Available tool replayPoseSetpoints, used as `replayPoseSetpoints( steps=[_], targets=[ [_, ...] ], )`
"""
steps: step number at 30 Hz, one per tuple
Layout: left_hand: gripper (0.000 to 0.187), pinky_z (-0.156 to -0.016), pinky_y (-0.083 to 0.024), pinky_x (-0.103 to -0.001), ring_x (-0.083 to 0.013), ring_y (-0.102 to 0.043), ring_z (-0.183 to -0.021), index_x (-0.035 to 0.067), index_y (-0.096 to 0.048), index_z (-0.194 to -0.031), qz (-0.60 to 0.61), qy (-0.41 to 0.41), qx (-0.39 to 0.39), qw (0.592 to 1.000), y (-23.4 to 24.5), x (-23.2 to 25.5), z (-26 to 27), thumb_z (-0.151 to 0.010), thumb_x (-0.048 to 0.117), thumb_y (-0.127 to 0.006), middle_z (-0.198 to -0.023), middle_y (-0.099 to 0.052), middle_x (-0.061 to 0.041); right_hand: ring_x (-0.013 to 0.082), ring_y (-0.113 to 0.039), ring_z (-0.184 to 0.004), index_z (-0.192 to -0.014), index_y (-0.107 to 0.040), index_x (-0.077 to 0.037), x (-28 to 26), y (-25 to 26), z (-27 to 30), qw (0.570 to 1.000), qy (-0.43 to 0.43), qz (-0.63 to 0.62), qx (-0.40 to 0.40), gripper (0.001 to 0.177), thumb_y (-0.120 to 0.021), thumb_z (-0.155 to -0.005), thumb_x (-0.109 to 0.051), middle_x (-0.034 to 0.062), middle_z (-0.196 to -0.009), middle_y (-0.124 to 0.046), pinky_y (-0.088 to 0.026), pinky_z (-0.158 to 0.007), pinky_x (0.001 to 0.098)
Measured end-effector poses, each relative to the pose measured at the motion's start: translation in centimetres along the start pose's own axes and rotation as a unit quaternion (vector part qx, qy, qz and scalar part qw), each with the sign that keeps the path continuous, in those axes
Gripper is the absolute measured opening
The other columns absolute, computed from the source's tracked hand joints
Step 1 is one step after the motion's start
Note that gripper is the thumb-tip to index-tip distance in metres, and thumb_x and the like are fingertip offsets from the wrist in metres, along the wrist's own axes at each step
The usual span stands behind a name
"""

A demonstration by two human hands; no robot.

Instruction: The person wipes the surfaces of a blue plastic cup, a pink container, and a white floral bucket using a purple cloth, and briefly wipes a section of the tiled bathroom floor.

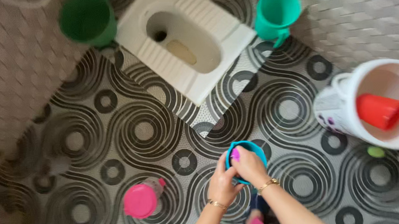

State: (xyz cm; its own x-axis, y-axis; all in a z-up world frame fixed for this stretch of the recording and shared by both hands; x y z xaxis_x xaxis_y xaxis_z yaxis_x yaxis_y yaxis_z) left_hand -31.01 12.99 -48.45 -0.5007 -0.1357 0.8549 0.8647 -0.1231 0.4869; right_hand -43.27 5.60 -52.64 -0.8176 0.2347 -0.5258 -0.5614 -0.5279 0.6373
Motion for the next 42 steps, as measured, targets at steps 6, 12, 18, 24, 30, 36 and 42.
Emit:
replayPoseSetpoints(
  steps=[6,12,18,24,30,36,42],
  targets=[
    [0.043,-0.104,-0.051,-0.043,-0.0404,-0.054,-0.135,0.008,-0.065,-0.088,0.014,-0.012,0.117,0.993,-5.8,-14.6,-0.2,-0.055,0.007,-0.094,-0.155,-0.047,-0.019,0.0428,-0.072,-0.084,-0.107,-0.065,-0.013,4.4,-11.6,-7.2,0.999,0.011,0.035,-0.036,0.025,-0.062,-0.087,-0.027,0.0225,-0.087,-0.075,-0.055,-0.075,0.0528],
    [0.056,-0.110,-0.047,-0.045,-0.0424,-0.052,-0.136,0.013,-0.072,-0.110,0.038,-0.048,0.114,0.992,-15.0,-25.9,-4.9,-0.057,0.012,-0.091,-0.150,-0.049,-0.022,0.0478,-0.067,-0.094,-0.116,-0.066,-0.015,13.6,-16.5,-15.9,0.991,0.020,0.127,0.032,0.033,-0.067,-0.087,-0.031,0.0250,-0.102,-0.072,-0.053,-0.076,0.0565],
    [0.053,-0.120,-0.044,-0.043,-0.0445,-0.047,-0.139,0.010,-0.063,-0.110,0.002,-0.131,0.142,0.981,-20.1,-28.2,-9.1,-0.064,0.024,-0.087,-0.156,-0.047,-0.029,0.0400,-0.072,-0.092,-0.122,-0.071,-0.015,18.5,-11.4,-17.8,0.964,0.168,0.132,0.160,0.033,-0.072,-0.092,-0.029,0.0197,-0.098,-0.074,-0.056,-0.078,0.0494],
    [0.065,-0.125,-0.041,-0.048,-0.0419,-0.048,-0.144,0.004,-0.063,-0.129,-0.064,-0.151,0.059,0.985,-9.5,-28.8,-0.5,-0.071,0.025,-0.083,-0.149,-0.051,-0.025,0.0218,-0.077,-0.078,-0.118,-0.074,-0.015,6.3,-15.9,-12.6,0.969,0.246,-0.014,0.023,0.041,-0.076,-0.077,-0.017,0.0061,-0.098,-0.077,-0.059,-0.070,0.0342],
    [0.024,-0.101,-0.051,-0.047,-0.0347,-0.063,-0.117,0.011,-0.068,-0.098,-0.213,-0.115,0.191,0.951,6.4,-31.1,11.3,-0.074,0.011,-0.075,-0.113,-0.068,-0.011,0.0354,-0.071,-0.090,-0.113,-0.069,-0.014,-10.6,-26.2,-7.5,0.841,0.518,0.051,-0.150,0.039,-0.075,-0.076,-0.024,0.0111,-0.100,-0.076,-0.056,-0.075,0.0447],
    [0.037,-0.086,-0.052,-0.047,-0.0381,-0.067,-0.101,0.006,-0.068,-0.107,-0.229,0.143,0.423,0.865,18.3,-40.3,19.5,-0.076,0.024,-0.074,-0.105,-0.072,-0.016,0.0317,-0.071,-0.100,-0.115,-0.067,-0.016,-14.4,-34.9,-3.2,0.847,0.509,0.026,-0.149,0.034,-0.071,-0.082,-0.021,0.0086,-0.108,-0.074,-0.056,-0.084,0.0427],
    [0.040,-0.084,-0.052,-0.046,-0.0378,-0.068,-0.096,0.005,-0.069,-0.105,-0.078,0.306,0.337,0.887,14.0,-51.2,22.8,-0.093,0.043,-0.063,-0.101,-0.071,-0.020,0.0413,-0.059,-0.121,-0.121,-0.064,-0.008,-11.6,-41.1,3.0,0.691,0.722,0.022,-0.025,0.054,-0.077,-0.069,-0.019,0.0186,-0.127,-0.066,-0.045,-0.098,0.0493]
  ],
)
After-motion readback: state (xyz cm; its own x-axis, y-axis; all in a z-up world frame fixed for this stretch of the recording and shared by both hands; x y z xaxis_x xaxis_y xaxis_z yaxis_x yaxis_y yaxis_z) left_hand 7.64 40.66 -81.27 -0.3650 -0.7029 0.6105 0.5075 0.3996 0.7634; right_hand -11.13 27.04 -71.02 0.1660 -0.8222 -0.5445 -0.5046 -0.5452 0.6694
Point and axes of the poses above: each hand's wrist, its own z-axis away from the middle knuckle, its own y-axis out of the back of the hand, x = y × z, the point moved 3 cm from there along -z, towards the middle knuckle
